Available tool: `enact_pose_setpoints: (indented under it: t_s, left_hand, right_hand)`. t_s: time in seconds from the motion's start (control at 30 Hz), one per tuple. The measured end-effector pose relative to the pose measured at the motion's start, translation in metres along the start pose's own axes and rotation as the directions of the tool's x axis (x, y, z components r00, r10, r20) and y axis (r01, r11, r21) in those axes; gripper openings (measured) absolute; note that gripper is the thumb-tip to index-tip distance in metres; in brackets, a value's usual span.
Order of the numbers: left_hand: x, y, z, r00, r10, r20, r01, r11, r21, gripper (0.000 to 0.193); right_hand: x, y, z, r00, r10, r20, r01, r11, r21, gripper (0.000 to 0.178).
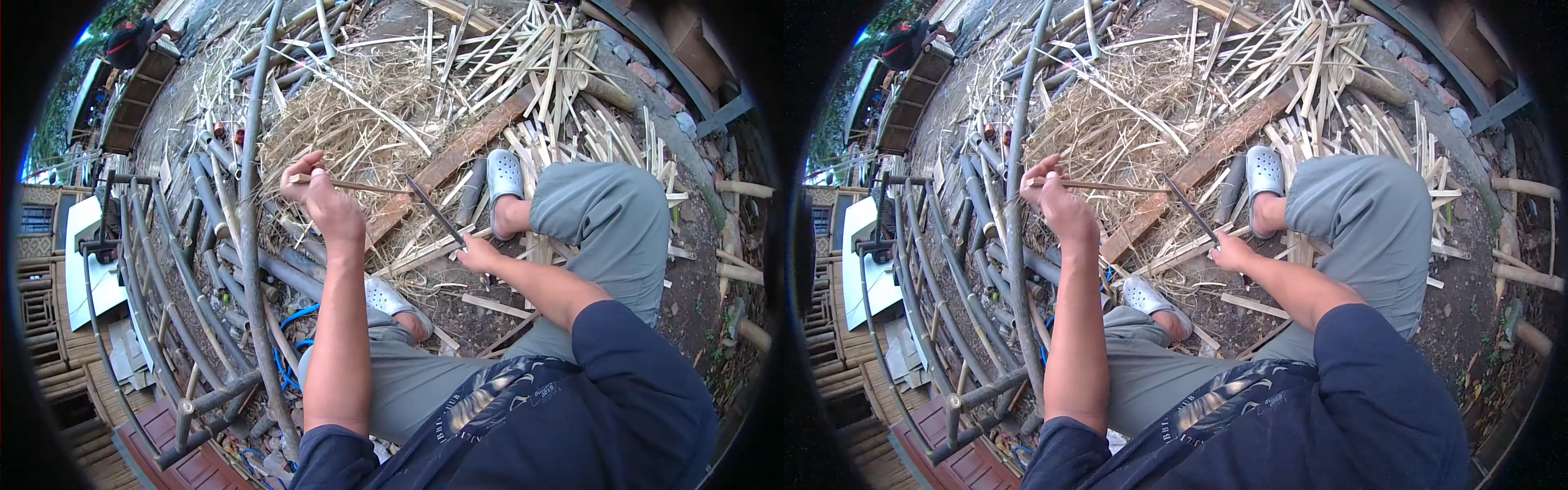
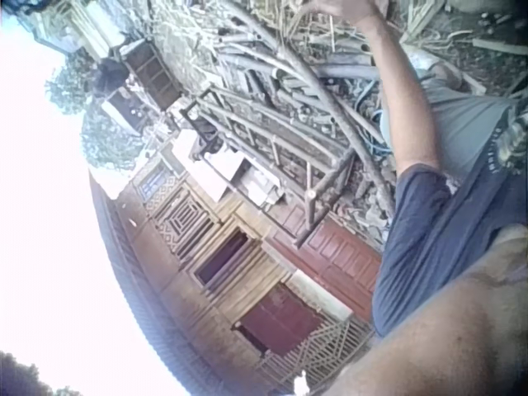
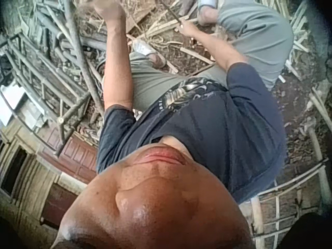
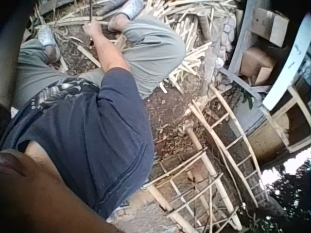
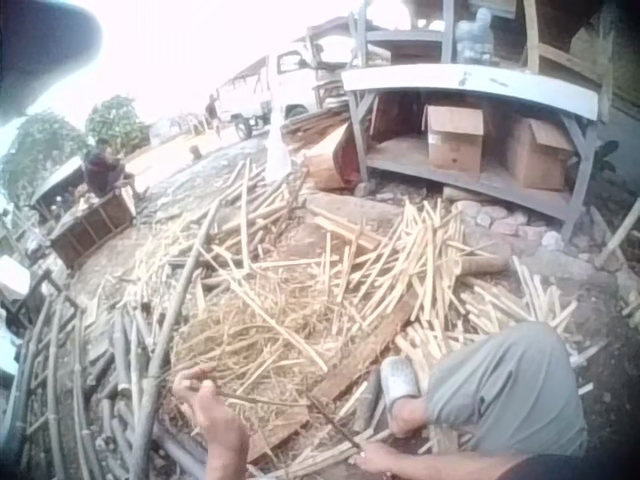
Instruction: Splitting and smoothing thin bamboo strips using a machete.
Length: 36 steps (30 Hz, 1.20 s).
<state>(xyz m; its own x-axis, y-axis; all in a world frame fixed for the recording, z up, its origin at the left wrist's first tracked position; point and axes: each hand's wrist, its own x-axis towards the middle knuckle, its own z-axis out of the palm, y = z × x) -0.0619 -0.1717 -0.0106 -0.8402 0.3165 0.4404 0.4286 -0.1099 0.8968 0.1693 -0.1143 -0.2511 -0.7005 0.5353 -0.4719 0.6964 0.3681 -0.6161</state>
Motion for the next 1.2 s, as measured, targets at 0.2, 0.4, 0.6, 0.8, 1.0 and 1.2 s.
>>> enact_pose_setpoints:
  t_s: [0.2, 0.4, 0.6, 0.8, 1.0, 1.2]
  left_hand:
    - [0.009, 0.005, -0.006, 0.979, -0.152, 0.136, 0.164, 0.983, -0.085, 0.016]
    - [0.011, 0.003, -0.010, 0.976, -0.117, 0.184, 0.113, 0.993, 0.032, 0.014]
    - [0.015, 0.002, -0.011, 0.967, -0.093, 0.239, 0.095, 0.995, 0.005, 0.010]
    - [0.012, 0.005, -0.015, 0.966, -0.135, 0.222, 0.132, 0.991, 0.029, 0.012]
    - [0.016, 0.003, -0.012, 0.962, -0.111, 0.248, 0.096, 0.993, 0.075, 0.014]
    - [0.013, 0.005, -0.014, 0.961, -0.142, 0.237, 0.139, 0.990, 0.032, 0.010]
  right_hand:
    - [0.000, -0.028, -0.020, 0.997, 0.074, 0.009, -0.074, 0.990, 0.119, 0.042]
    - [-0.025, -0.118, -0.059, 0.998, -0.058, -0.035, 0.064, 0.977, 0.205, 0.034]
    - [-0.001, -0.033, -0.022, 1.000, -0.005, 0.006, 0.004, 0.996, 0.089, 0.033]
    - [-0.009, -0.072, -0.031, 1.000, -0.020, -0.003, 0.020, 0.982, 0.188, 0.034]
    - [0.006, -0.023, -0.018, 0.999, -0.050, 0.003, 0.050, 0.996, 0.075, 0.037]
    - [-0.002, -0.058, -0.021, 0.997, -0.055, -0.052, 0.061, 0.990, 0.125, 0.038]
